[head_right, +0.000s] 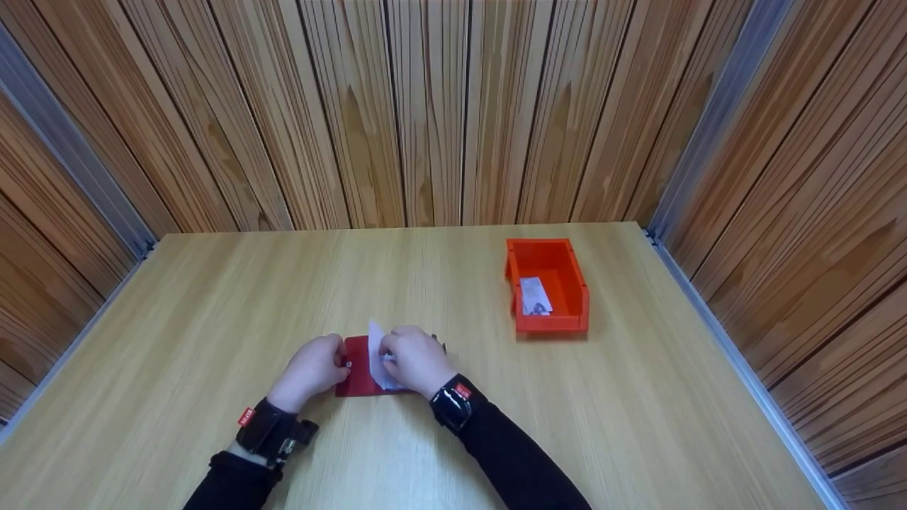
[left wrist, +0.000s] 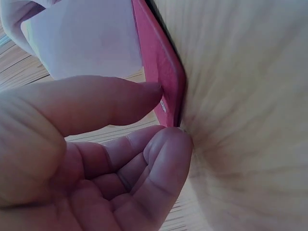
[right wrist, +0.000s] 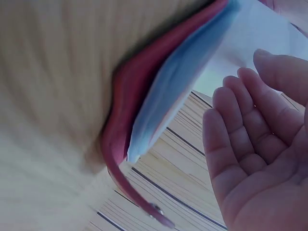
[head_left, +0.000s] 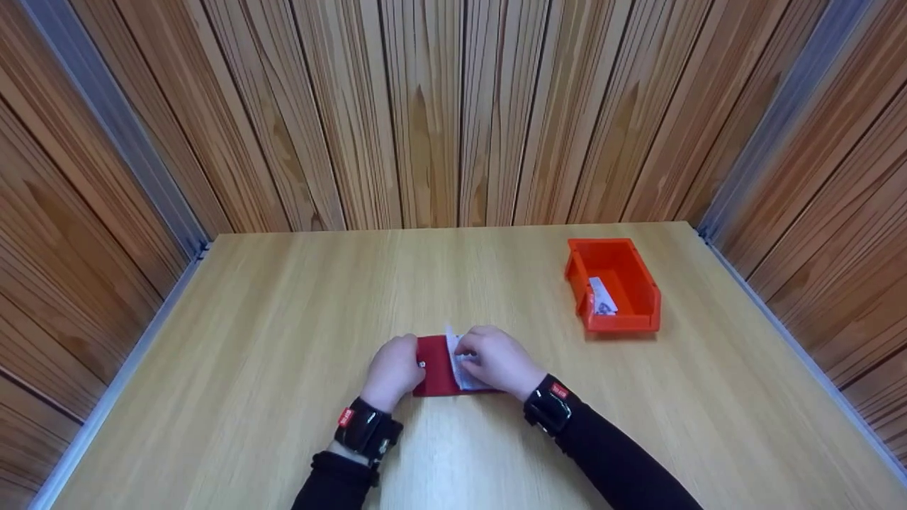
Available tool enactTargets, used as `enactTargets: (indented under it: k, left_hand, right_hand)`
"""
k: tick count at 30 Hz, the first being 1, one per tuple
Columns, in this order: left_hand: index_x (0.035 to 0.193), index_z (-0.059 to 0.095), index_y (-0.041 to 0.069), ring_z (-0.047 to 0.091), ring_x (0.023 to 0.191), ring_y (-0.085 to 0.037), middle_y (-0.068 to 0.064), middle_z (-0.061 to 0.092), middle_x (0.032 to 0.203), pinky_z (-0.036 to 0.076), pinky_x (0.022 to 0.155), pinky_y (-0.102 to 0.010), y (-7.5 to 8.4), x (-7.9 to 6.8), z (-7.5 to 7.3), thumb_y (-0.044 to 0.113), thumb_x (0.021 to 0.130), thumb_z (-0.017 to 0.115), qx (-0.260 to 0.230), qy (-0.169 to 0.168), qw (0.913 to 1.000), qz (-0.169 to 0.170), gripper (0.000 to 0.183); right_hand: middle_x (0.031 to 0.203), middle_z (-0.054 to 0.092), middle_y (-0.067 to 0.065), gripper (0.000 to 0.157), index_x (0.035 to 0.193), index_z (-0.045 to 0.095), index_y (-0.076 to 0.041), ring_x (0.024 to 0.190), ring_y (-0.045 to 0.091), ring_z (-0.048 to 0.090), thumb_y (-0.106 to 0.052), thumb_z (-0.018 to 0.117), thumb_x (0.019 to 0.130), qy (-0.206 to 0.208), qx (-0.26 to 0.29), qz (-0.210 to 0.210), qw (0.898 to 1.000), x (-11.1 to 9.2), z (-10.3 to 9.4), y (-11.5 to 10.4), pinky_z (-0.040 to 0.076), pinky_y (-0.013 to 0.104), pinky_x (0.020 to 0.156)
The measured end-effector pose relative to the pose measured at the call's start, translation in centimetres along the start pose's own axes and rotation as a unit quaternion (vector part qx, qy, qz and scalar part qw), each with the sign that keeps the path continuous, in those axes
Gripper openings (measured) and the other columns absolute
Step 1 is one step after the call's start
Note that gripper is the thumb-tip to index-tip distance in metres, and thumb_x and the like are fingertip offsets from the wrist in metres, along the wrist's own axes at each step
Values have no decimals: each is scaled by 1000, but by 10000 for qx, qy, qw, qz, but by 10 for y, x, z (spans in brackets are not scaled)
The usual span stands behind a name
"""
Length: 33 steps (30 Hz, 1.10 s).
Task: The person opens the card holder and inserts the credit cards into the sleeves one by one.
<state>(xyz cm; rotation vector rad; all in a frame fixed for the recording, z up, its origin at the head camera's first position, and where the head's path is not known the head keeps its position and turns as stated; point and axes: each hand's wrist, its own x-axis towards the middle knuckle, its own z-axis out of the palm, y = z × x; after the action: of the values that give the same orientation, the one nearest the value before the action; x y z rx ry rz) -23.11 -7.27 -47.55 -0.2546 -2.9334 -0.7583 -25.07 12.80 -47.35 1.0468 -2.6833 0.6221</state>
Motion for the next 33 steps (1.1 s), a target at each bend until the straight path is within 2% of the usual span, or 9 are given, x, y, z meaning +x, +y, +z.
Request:
enactTargets:
  k: [8, 14, 21, 26, 29, 33]
  left_hand:
    - [83, 59, 0, 62, 76, -31, -11, 61, 77, 51, 71, -45, -2, 2, -1, -4, 75, 71, -20, -105, 9999, 0, 15]
    - [81, 59, 0, 61, 75, -30, -10, 61, 76, 51, 70, -46, -3, 3, -2, -8, 72, 69, -51, -153, 9999, 36, 16]
    - [76, 58, 3, 59, 70, -28, -8, 59, 73, 49, 67, -44, -4, 2, 0, -7, 72, 68, -185, -42, 9997, 173, 15]
    - [74, 59, 3, 55, 67, -24, -5, 56, 70, 48, 64, -43, -5, 3, -2, -6, 74, 69, -228, -66, 9997, 92, 14]
    - [76, 58, 2, 52, 66, -24, -5, 53, 69, 48, 64, -42, -5, 3, -5, -10, 74, 65, -192, -7, 9998, 63, 14]
    - [75, 55, 3, 49, 65, -23, -4, 50, 68, 45, 62, -41, -4, 4, -9, -10, 74, 64, -199, 259, 9993, 157, 16]
  right_hand:
    - [90, 64, 2, 13, 95, 73, -9, 89, 20, 61, -13, 78, 84, -339, -169, 103, 9992, 1, 1, -6, 52, 36, 79]
    - [87, 61, 1, 12, 91, 72, -10, 87, 21, 60, -12, 78, 81, -433, -412, -165, 9981, 1, 3, -9, 51, 35, 79]
    - [81, 57, -1, 10, 82, 68, -11, 78, 19, 57, -11, 77, 80, -420, -812, -430, 9949, 3, 8, -10, 48, 31, 67]
    - [79, 57, 0, 11, 78, 65, -12, 74, 19, 56, -11, 76, 78, -344, -1042, -627, 9920, 4, 12, -10, 47, 31, 63]
    - [79, 57, 0, 11, 79, 66, -12, 74, 19, 55, -11, 76, 78, -341, -1035, -600, 9922, 5, 12, -11, 47, 30, 63]
    - [79, 56, -1, 12, 80, 66, -11, 74, 18, 55, -12, 77, 79, -435, -990, -511, 9928, 5, 11, -12, 46, 29, 63]
